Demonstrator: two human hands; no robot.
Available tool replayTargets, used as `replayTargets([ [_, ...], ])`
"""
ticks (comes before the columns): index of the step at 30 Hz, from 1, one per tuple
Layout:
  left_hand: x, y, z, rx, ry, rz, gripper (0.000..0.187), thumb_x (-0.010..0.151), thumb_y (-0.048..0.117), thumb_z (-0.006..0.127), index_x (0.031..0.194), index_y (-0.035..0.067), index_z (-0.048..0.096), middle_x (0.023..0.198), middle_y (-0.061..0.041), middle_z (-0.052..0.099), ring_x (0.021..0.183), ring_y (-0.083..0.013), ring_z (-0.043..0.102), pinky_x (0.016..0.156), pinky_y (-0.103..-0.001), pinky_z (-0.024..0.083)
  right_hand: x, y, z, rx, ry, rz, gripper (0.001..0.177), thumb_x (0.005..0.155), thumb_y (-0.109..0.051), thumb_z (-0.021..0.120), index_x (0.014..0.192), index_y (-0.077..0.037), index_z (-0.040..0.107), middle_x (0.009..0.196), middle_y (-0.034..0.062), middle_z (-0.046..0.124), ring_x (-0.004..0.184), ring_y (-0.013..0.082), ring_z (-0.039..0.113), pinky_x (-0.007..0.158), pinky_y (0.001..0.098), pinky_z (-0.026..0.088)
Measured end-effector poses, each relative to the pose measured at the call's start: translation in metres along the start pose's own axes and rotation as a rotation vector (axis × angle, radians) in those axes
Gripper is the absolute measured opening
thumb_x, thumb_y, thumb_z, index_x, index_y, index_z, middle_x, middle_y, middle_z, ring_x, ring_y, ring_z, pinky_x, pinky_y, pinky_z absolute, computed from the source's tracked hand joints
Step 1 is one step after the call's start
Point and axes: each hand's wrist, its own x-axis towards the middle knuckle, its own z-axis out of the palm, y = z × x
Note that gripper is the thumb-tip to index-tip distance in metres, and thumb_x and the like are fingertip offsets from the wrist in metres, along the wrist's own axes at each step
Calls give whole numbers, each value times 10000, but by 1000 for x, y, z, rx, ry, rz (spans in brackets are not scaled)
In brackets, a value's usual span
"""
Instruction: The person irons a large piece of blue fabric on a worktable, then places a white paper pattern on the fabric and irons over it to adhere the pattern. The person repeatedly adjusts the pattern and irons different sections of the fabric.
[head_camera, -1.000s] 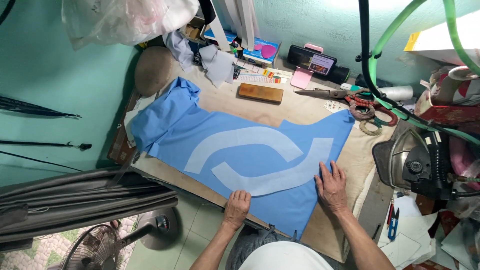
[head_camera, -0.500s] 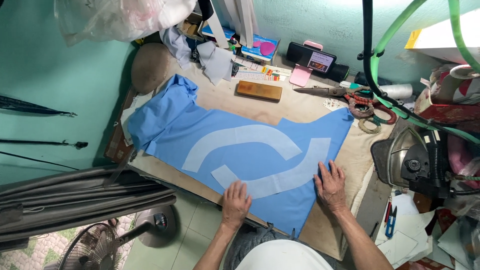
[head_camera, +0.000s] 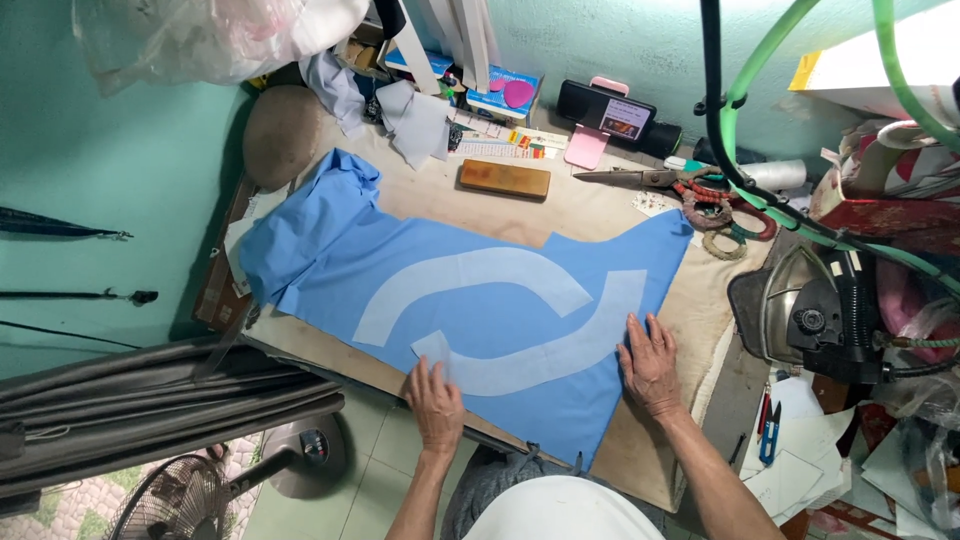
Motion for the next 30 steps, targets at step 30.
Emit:
replayTargets([
  [30,6,6,-12,-80,-88,298,372,937,94,588,1309,82,595,1494,-201,463,1414,-377,414,1139,-550,373,-20,-16,-5,-19,-105,-103,525,985,-315,585,1434,-53,514,1503,118,517,1432,377,430,1153,497,325],
])
